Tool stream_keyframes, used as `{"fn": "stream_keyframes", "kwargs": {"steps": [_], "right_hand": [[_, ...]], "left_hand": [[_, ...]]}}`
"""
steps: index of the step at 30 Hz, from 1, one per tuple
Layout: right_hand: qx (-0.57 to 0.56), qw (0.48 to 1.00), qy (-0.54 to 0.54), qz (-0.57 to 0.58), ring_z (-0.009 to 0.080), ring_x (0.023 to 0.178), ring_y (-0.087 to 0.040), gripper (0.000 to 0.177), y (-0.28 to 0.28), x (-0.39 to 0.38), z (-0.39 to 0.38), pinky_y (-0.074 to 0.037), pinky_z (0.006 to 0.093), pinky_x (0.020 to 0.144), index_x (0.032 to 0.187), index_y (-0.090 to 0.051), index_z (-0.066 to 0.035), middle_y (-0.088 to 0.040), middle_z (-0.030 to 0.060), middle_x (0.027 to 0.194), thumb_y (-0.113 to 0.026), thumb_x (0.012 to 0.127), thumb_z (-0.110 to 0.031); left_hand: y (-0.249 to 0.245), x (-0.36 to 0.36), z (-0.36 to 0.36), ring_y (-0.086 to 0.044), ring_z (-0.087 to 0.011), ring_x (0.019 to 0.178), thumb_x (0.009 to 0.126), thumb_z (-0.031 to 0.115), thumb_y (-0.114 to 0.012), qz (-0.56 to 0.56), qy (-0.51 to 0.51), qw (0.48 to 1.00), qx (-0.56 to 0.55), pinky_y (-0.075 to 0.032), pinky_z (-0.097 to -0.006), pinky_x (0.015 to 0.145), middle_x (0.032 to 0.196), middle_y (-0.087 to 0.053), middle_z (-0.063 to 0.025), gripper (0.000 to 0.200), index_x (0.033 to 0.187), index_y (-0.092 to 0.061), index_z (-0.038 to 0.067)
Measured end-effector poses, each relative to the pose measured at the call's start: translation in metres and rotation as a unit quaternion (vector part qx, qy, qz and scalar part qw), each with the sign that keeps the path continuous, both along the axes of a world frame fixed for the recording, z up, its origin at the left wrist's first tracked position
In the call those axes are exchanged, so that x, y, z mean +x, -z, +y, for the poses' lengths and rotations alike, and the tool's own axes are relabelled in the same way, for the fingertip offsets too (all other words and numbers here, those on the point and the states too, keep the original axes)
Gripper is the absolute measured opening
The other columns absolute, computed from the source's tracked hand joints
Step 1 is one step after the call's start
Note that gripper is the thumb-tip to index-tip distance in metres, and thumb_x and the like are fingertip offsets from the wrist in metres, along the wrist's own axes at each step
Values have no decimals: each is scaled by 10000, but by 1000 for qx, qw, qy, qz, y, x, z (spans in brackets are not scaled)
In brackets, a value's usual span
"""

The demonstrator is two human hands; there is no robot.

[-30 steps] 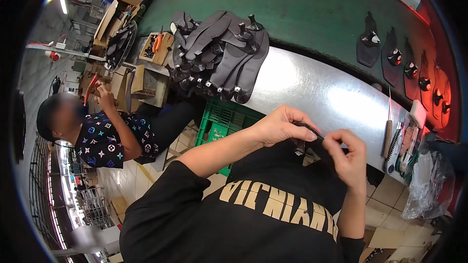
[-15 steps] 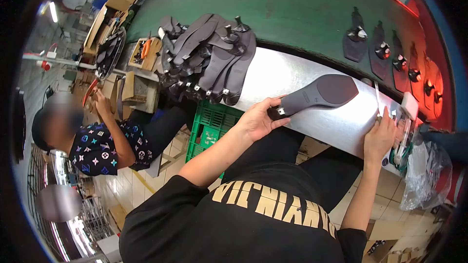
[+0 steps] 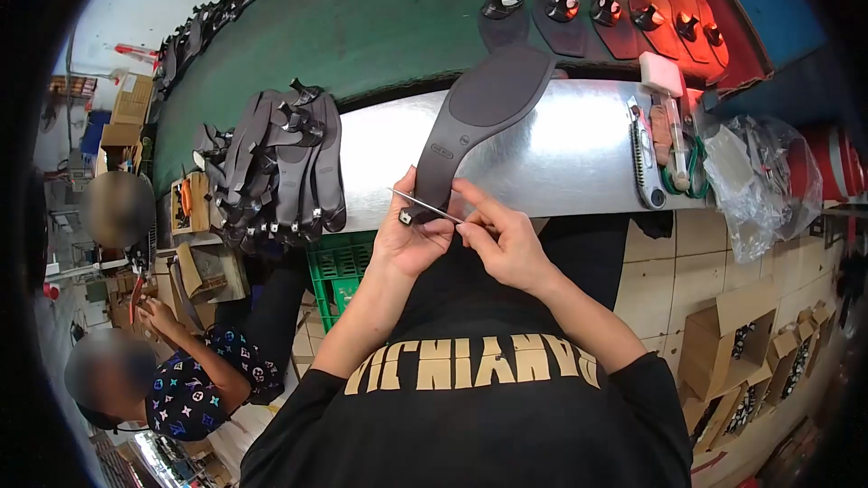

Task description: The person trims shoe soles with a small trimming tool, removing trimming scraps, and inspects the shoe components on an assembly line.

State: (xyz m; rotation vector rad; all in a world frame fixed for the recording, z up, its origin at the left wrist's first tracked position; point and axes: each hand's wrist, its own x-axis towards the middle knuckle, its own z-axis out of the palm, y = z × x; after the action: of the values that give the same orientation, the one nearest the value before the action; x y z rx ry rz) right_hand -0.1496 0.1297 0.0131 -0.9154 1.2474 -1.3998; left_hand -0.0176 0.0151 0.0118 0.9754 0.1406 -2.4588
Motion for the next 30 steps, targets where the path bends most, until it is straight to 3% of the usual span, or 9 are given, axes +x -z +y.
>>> {"fn": "stream_keyframes", "kwargs": {"steps": [2,6,8,14,19,22,23,26,30], "right_hand": [[-25,998,13,61,58,625,-481,419,2,0,-1,-406,202,584,1357,-500,-61,-530,-1,715,-510,939,-41],[78,991,-19,-110,39,584,-450,354,-4,-15,-6,-384,178,523,1328,-520,-33,-512,-8,711,-455,984,-87],[106,975,-53,-186,34,512,-417,446,-3,-19,-5,-327,165,437,1415,-402,-44,-517,6,724,-472,979,-106],[140,944,-130,-268,43,477,-418,584,-16,2,3,-323,157,418,1493,-216,-92,-507,23,716,-479,971,-113],[104,906,-106,-397,38,473,-420,381,-16,-11,-2,-315,155,404,1338,-464,-18,-525,9,714,-454,979,-143],[122,978,-103,-133,46,505,-463,265,-33,-6,-1,-361,194,451,1201,-574,-22,-554,7,696,-488,967,-115],[61,996,-68,1,109,554,-553,191,-18,1,1,-437,252,509,1077,-632,-6,-612,45,716,-532,925,-63],[-99,951,29,293,192,629,-620,152,-8,7,-3,-483,299,572,1002,-645,1,-645,94,764,-578,866,-9],[-136,944,2,301,258,661,-638,97,-24,18,4,-502,314,593,913,-634,-14,-647,118,787,-609,822,9]], "left_hand": [[-7,-1,3,-619,-162,798,883,374,-653,0,-3,1000,-7,-350,-181,414,909,-664,-38,286,991,-625,110],[-12,-4,6,-547,-78,590,912,388,-621,-89,3,994,-62,-351,-198,409,784,-621,14,250,956,-598,143],[-8,-5,5,-547,-85,573,940,413,-574,-168,-14,973,-156,-369,-207,417,758,-628,-6,301,935,-609,114],[-5,-5,6,-543,-105,518,996,503,-386,-301,-134,819,-470,-444,-239,504,636,-623,-75,612,710,-610,11],[-16,1,4,-537,-106,512,988,554,-338,-299,-102,837,-447,-444,-233,512,585,-589,-60,681,630,-573,24],[-20,3,0,-517,-108,481,976,592,-311,-278,-104,869,-396,-427,-242,464,557,-557,-49,707,628,-566,32],[-20,4,-1,-510,-109,470,971,606,-304,-280,-104,873,-386,-417,-246,443,550,-547,-46,716,632,-566,33],[-24,2,2,-487,-116,445,957,635,-297,-248,-98,897,-353,-382,-243,414,548,-536,-45,707,655,-549,48],[-28,0,-1,-437,-132,419,937,662,-320,-205,-103,940,-251,-348,-231,426,557,-523,-41,660,691,-502,77]]}}
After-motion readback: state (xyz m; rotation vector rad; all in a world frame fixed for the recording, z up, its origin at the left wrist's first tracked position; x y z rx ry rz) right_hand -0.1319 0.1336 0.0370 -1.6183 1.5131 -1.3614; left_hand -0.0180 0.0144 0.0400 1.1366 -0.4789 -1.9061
